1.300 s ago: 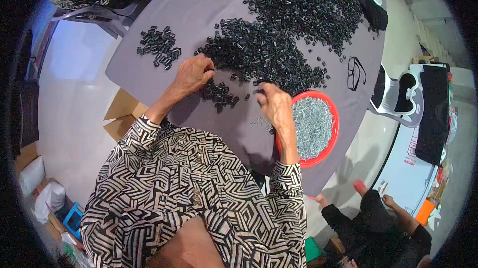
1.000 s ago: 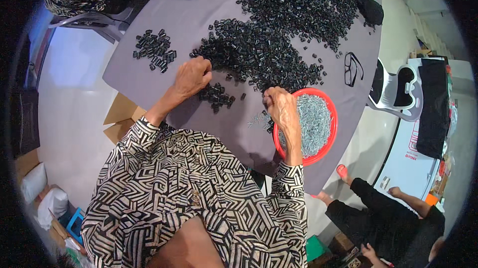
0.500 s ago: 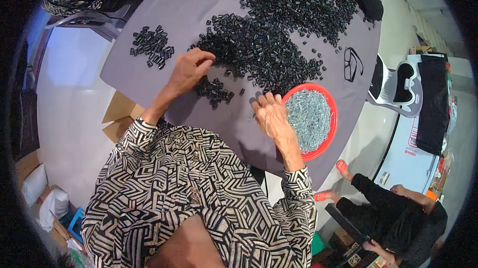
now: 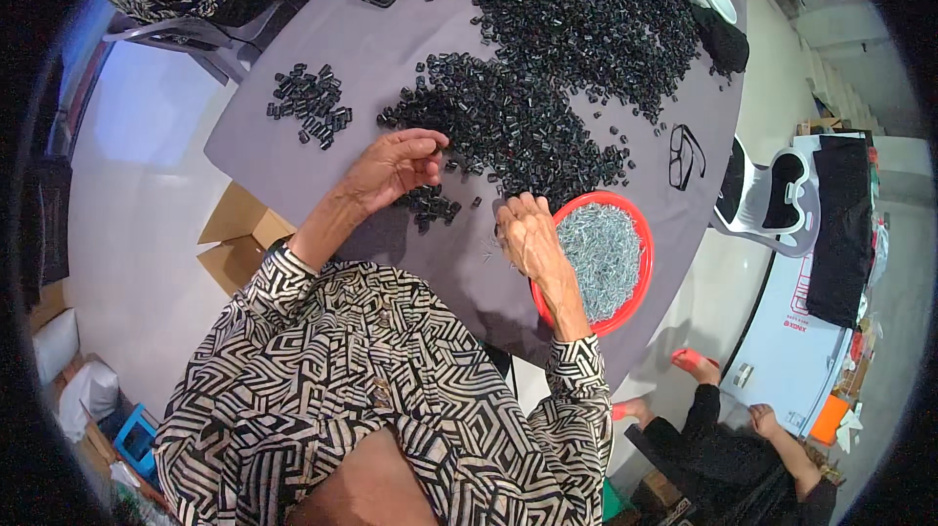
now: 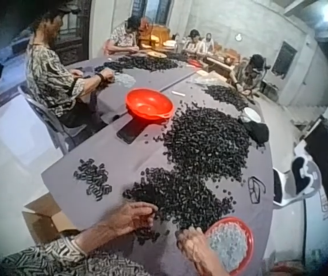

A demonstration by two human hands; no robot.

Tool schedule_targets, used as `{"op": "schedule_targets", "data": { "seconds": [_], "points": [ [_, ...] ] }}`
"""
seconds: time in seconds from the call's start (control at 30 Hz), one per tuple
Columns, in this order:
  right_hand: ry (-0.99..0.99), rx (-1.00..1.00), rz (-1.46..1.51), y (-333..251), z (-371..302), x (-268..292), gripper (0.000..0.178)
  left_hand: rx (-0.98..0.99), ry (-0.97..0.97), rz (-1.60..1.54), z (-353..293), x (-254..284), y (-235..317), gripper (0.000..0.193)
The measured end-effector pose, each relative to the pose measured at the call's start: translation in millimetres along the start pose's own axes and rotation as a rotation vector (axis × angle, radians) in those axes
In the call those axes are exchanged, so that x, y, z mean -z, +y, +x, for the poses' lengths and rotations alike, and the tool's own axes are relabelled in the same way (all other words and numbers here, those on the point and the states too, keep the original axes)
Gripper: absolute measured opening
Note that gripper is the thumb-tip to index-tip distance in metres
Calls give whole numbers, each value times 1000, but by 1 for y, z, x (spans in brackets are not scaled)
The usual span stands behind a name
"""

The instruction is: The person assembles small components by picking up plastic pieces from the table and screws from a plate, then inserting the screws into the plastic pieces by hand.

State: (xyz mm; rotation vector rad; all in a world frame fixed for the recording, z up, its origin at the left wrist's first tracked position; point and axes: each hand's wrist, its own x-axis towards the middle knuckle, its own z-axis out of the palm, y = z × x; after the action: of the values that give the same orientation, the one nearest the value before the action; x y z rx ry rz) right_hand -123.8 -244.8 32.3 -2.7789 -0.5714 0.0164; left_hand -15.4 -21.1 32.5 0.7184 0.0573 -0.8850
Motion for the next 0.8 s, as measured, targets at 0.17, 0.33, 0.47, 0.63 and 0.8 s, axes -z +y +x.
{"op": "schedule_targets", "data": {
  "seconds": [0.17,0.33,0.47,0.63,0.8],
  "points": [
    [138,-61,295,-5,7,13,12,-27,-23,-34,0,-9,-2,15],
    [243,-536,1047,-15,7,39,4,-12,-54,-75,5,-33,-5,15],
    [551,-409,1211,-26,21,63,3,-53,-143,-98,7,-54,-6,18],
    [782,-211,1300,-43,37,78,2,-61,-183,-138,9,-80,-7,16],
    [867,-187,1258,-48,44,74,4,-77,-207,-181,9,-85,-7,15]
  ]
}}
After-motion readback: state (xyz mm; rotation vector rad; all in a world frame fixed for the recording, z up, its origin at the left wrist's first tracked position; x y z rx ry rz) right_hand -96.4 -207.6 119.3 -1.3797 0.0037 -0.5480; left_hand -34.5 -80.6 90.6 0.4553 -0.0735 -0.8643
